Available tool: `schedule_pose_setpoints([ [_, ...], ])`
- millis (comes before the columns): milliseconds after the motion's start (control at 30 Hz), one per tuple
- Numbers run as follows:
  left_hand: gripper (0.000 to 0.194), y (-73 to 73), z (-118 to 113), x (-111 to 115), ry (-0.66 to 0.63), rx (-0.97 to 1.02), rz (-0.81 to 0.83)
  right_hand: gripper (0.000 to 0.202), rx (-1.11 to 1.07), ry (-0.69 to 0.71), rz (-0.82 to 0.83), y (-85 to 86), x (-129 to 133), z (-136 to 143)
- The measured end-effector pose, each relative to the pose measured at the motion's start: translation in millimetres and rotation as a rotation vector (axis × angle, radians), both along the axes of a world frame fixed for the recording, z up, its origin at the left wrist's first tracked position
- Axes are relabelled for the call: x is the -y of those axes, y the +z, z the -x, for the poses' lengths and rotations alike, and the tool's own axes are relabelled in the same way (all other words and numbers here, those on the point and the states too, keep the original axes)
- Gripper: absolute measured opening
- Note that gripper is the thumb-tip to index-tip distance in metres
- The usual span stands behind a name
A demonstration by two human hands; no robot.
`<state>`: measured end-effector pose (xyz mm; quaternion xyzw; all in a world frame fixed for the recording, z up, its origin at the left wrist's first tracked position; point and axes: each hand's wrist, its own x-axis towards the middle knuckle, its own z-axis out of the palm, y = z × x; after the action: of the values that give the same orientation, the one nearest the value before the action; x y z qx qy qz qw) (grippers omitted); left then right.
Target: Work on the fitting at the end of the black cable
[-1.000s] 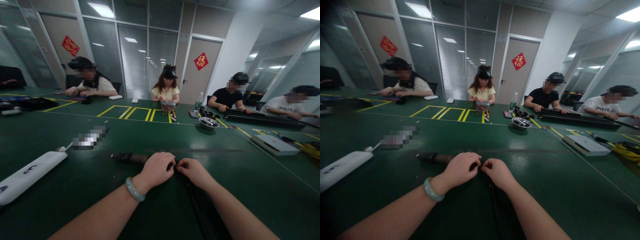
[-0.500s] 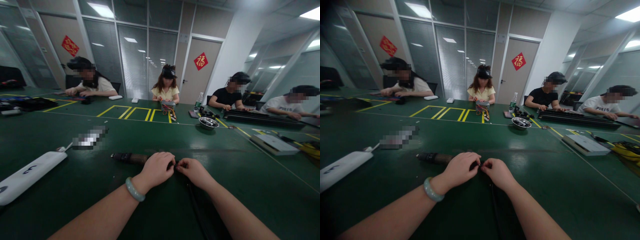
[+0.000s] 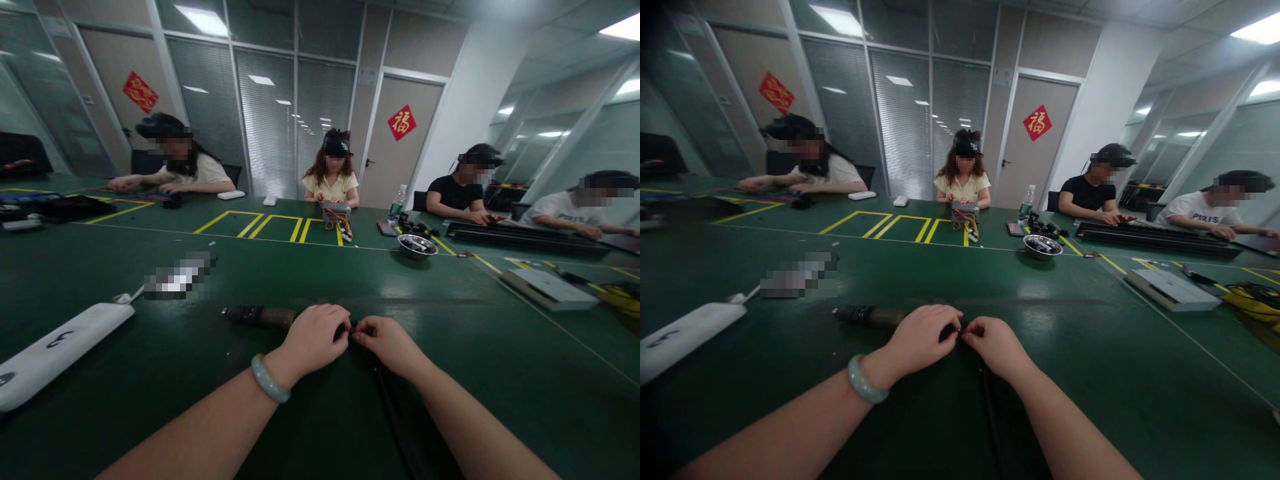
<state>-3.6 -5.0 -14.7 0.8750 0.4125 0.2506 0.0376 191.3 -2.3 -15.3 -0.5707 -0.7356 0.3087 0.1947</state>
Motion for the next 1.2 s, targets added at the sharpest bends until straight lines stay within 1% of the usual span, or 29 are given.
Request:
schedule_pose_setpoints([
  [200, 0.009, -0.5, 0.8, -0.4, -0.003, 0.012, 0.009, 0.016, 0.005, 0.002, -0.005, -1.3, -0.8, 0.0],
  [600, 0.009, -1.8, 0.8, -1.0, -0.013, 0.012, -0.001, 0.017, 0.017, -0.007, -0.01, 1.3, 0.7, 0.9],
  [967, 0.008, 0.1, 1.6, -0.6, -0.006, 0.015, 0.008, 0.017, 0.003, -0.003, 0.003, -4.4, -2.3, -1.1],
  [1200, 0.008, 0.5, 0.7, 0.3, -0.012, -0.005, -0.003, 0.017, 0.011, -0.003, 0.0, -2.0, -1.4, 0.0],
])
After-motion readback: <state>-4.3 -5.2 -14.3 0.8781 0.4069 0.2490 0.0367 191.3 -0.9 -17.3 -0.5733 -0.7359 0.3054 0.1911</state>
